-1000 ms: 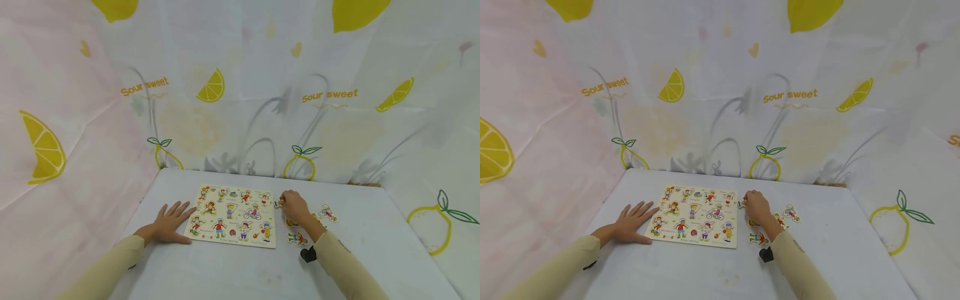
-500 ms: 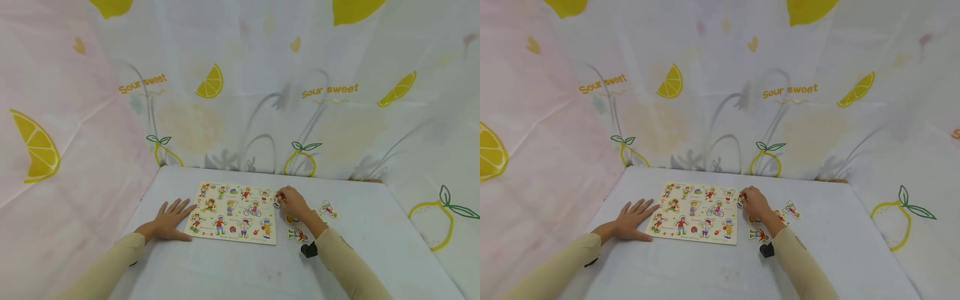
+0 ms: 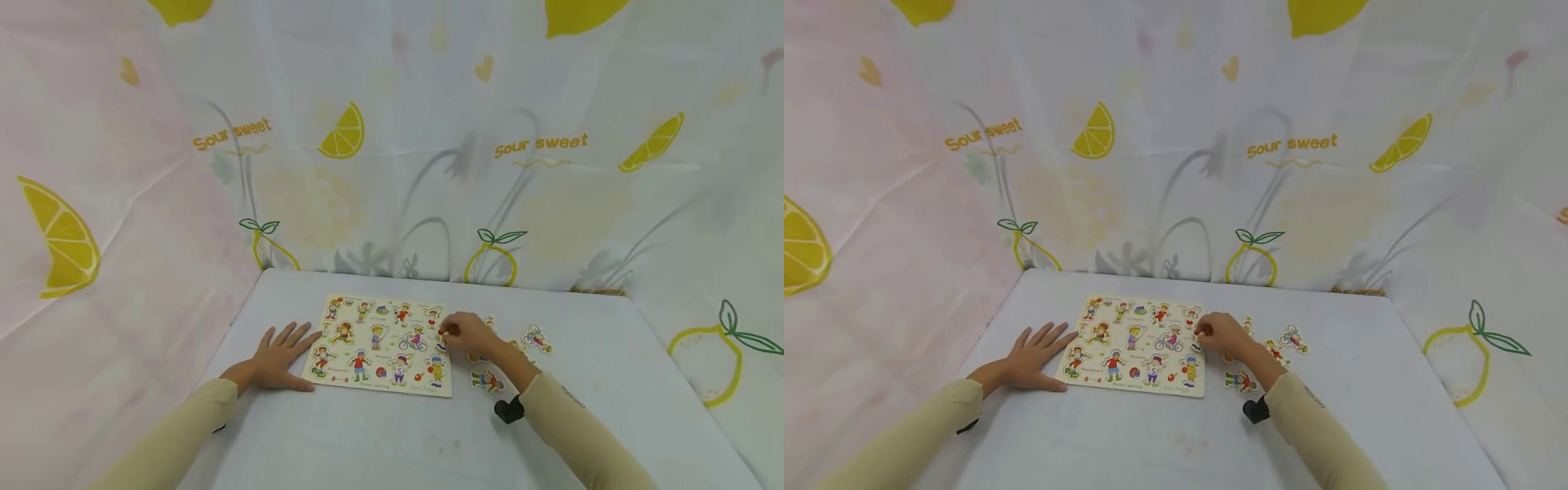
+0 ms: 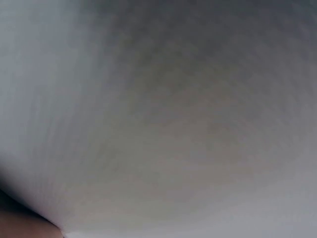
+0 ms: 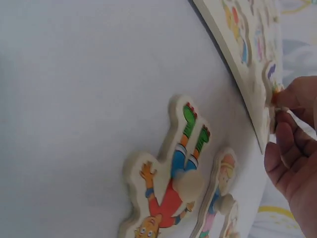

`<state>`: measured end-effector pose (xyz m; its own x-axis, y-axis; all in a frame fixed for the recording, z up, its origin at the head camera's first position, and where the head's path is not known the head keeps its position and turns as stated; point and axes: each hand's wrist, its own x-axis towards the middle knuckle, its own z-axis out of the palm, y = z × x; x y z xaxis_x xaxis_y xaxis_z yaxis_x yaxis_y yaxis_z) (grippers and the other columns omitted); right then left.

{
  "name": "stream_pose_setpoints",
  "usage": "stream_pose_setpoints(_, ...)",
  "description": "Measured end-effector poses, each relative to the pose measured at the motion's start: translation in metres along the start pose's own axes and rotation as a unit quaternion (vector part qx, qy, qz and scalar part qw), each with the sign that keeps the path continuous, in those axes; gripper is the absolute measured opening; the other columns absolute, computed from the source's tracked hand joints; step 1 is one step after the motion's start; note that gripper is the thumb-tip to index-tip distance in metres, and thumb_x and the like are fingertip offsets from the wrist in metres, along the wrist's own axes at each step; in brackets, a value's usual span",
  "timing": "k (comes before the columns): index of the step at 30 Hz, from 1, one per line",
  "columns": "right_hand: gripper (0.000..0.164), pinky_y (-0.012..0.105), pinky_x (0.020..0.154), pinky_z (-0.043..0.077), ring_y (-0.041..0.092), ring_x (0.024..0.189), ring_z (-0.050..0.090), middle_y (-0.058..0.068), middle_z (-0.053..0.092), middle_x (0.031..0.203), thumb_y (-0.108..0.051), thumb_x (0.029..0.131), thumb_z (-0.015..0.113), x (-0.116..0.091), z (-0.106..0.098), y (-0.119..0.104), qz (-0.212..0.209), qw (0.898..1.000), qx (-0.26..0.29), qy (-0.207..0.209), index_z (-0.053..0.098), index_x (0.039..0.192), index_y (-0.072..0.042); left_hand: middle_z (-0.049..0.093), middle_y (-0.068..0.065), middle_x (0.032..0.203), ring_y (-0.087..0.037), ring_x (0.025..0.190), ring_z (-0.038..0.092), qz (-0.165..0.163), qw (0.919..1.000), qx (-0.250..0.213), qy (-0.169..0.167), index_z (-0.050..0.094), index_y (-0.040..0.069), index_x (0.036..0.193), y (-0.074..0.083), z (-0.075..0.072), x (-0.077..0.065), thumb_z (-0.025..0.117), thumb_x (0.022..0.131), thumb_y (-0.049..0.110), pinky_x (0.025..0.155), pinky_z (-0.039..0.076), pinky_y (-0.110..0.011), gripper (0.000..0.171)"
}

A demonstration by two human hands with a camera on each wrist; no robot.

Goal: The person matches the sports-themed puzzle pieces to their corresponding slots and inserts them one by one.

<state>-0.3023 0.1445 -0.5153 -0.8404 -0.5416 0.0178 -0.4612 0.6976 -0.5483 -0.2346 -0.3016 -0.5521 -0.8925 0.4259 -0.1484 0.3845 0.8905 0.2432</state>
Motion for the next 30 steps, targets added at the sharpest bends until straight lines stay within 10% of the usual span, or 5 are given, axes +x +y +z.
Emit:
stream_pose_setpoints(7,0.010,0.020,0.066,0.047,0.003,0.074,0.051,-0.004,0.065,0.084,-0.007,0.088,0.069,-0.013,0.015,-0.009,-0.059,0.995,0.049,-0.069,0.075,0.095,-0.008,0.012,-0.013,0.167,-0.043,0.152,0.005,-0.001,1.0000,0.001,0.009,0.021,0.028,0.158,-0.007,0.007,0.005,0.061,0.068,0.085,0.114,-0.002,-0.071,0.114)
stream_pose_setpoints(19,0.006,0.020,0.064,0.048,0.005,0.071,0.056,-0.005,0.066,0.079,-0.013,0.086,0.074,-0.024,0.024,-0.011,0.009,0.989,0.127,-0.074,0.074,0.090,-0.009,0.012,-0.013,0.167,-0.043,0.152,0.005,-0.008,0.9998,0.012,0.010,0.020,0.028,0.158,-0.009,0.010,0.007,0.060,0.068,0.086,0.113,-0.002,-0.072,0.114)
stream_pose_setpoints(30,0.011,0.019,0.063,0.046,0.005,0.070,0.053,0.006,0.067,0.087,-0.011,0.085,0.076,-0.033,0.030,-0.005,-0.011,0.982,0.177,-0.067,0.075,0.093,-0.004,0.015,-0.018,0.165,-0.049,0.149,0.007,0.005,0.9999,-0.009,0.008,0.025,0.023,0.158,-0.002,0.004,0.002,0.065,0.070,0.080,0.111,-0.001,-0.076,0.112)
